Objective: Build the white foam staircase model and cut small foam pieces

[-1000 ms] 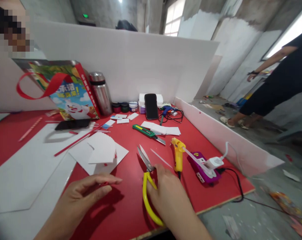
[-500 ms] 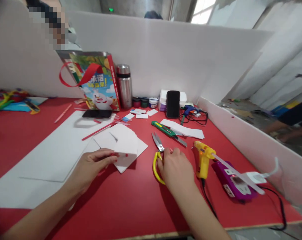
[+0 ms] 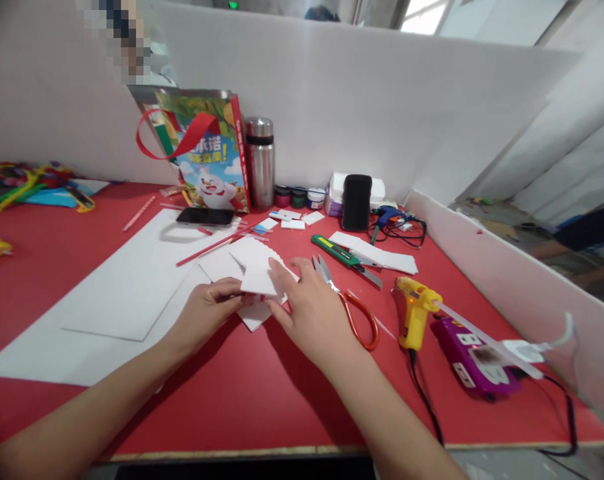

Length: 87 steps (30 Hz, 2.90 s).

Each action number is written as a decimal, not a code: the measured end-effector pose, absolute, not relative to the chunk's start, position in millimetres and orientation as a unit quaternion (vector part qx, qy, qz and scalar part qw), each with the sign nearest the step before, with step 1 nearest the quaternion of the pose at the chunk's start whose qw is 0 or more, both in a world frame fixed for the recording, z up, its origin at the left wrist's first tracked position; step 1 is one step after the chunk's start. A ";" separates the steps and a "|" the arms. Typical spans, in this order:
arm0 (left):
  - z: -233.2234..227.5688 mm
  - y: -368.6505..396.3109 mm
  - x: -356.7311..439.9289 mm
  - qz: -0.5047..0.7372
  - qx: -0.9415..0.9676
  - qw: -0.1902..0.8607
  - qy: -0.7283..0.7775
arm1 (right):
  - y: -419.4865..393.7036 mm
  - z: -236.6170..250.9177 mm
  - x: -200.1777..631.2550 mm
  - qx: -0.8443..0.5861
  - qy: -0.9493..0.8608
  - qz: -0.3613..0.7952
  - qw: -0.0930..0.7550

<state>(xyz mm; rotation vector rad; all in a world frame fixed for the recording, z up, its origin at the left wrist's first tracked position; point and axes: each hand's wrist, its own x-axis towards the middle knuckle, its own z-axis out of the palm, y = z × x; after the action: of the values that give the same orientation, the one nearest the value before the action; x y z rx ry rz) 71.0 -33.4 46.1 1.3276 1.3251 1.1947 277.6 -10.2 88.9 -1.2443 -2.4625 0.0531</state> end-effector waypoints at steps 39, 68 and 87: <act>35.6 -24.9 74.6 0.461 0.599 0.378 0.535 | 0.8 81.6 269.3 -0.411 -0.893 -0.016 0.180; 88.4 -11.7 58.0 0.523 0.499 0.435 0.537 | 44.0 137.4 248.2 -0.361 -0.871 0.139 0.303; 42.4 -8.4 59.6 0.445 0.634 0.323 0.544 | 42.4 91.8 267.0 -0.319 -0.910 0.114 0.239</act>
<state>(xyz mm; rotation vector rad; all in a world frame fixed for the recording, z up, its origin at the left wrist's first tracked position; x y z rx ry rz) 59.6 -8.4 42.4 1.6643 1.4269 1.1672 267.0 42.4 91.8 -0.8744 -2.4907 0.3118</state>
